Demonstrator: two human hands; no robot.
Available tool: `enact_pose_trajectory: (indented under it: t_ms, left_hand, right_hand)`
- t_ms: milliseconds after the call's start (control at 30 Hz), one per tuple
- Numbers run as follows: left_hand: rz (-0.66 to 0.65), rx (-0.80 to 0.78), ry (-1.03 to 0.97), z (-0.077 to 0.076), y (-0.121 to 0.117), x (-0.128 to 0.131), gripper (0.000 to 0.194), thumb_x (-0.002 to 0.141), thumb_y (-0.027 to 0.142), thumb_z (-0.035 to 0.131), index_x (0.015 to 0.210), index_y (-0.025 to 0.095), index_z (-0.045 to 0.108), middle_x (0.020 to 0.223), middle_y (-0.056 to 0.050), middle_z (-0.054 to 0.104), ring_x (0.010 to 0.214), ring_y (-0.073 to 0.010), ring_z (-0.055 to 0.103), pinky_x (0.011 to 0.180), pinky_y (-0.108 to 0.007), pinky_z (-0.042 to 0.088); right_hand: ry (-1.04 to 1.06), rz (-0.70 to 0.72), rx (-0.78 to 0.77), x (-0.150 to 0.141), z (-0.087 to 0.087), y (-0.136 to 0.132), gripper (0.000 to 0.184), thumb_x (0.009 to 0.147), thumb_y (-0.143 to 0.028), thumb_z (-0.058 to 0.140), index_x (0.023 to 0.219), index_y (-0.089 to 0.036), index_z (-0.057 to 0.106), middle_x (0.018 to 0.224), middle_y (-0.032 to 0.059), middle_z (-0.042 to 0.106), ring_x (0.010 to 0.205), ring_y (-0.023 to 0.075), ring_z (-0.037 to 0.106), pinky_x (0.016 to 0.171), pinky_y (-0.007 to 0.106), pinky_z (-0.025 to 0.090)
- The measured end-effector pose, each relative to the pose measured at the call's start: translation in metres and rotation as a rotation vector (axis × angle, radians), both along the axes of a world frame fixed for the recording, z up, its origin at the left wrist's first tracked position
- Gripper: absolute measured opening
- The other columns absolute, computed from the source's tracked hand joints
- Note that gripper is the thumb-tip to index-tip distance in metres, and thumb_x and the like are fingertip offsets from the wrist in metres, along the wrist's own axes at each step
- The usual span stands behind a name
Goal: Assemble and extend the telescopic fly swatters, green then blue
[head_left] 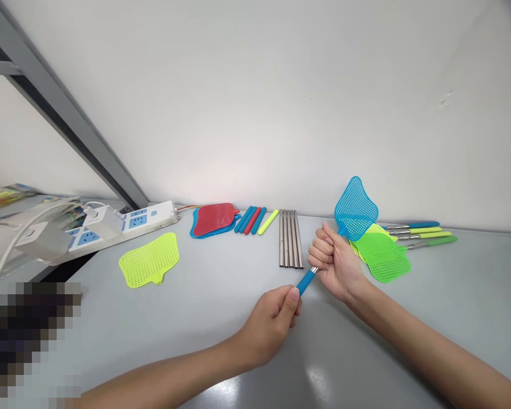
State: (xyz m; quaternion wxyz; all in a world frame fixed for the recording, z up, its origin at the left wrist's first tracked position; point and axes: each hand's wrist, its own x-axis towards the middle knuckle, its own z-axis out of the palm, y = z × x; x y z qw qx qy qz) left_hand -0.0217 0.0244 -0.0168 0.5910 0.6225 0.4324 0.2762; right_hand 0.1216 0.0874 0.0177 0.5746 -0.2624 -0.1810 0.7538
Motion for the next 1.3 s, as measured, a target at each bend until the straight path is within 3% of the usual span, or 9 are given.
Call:
enact_pose_trajectory:
  t_ms: [633,833,1300]
  left_hand:
    - [0.013,-0.079,-0.043,0.001,0.005,0.002,0.041,0.085,0.050,0.027,0.066,0.016,0.040,0.053,0.005,0.032,0.048,-0.0066,0.027,0.045,-0.020,0.021]
    - [0.018,-0.122,-0.143,0.001,0.007,0.004,0.039,0.086,0.048,0.028,0.069,0.016,0.043,0.052,0.006,0.029,0.048,-0.0066,0.026,0.045,-0.021,0.020]
    - [-0.001,-0.079,-0.149,0.000,0.009,0.006,0.033,0.086,0.045,0.032,0.080,0.016,0.048,0.052,0.006,0.034,0.046,-0.0055,0.027,0.043,-0.018,0.022]
  right_hand:
    - [0.031,0.030,-0.024,0.008,0.006,0.002,0.032,0.082,-0.028,0.046,0.055,-0.017,0.033,0.045,-0.0091,0.014,0.034,0.0040,0.015,0.030,0.015,0.020]
    - [-0.016,0.051,-0.007,0.010,0.015,0.005,0.030,0.081,-0.024,0.047,0.055,-0.017,0.034,0.044,-0.0086,0.018,0.034,0.0044,0.020,0.031,0.016,0.024]
    - [0.010,0.081,-0.056,0.027,0.024,0.016,0.027,0.077,-0.021,0.052,0.056,-0.017,0.036,0.043,-0.0090,0.020,0.034,0.0038,0.024,0.034,0.016,0.027]
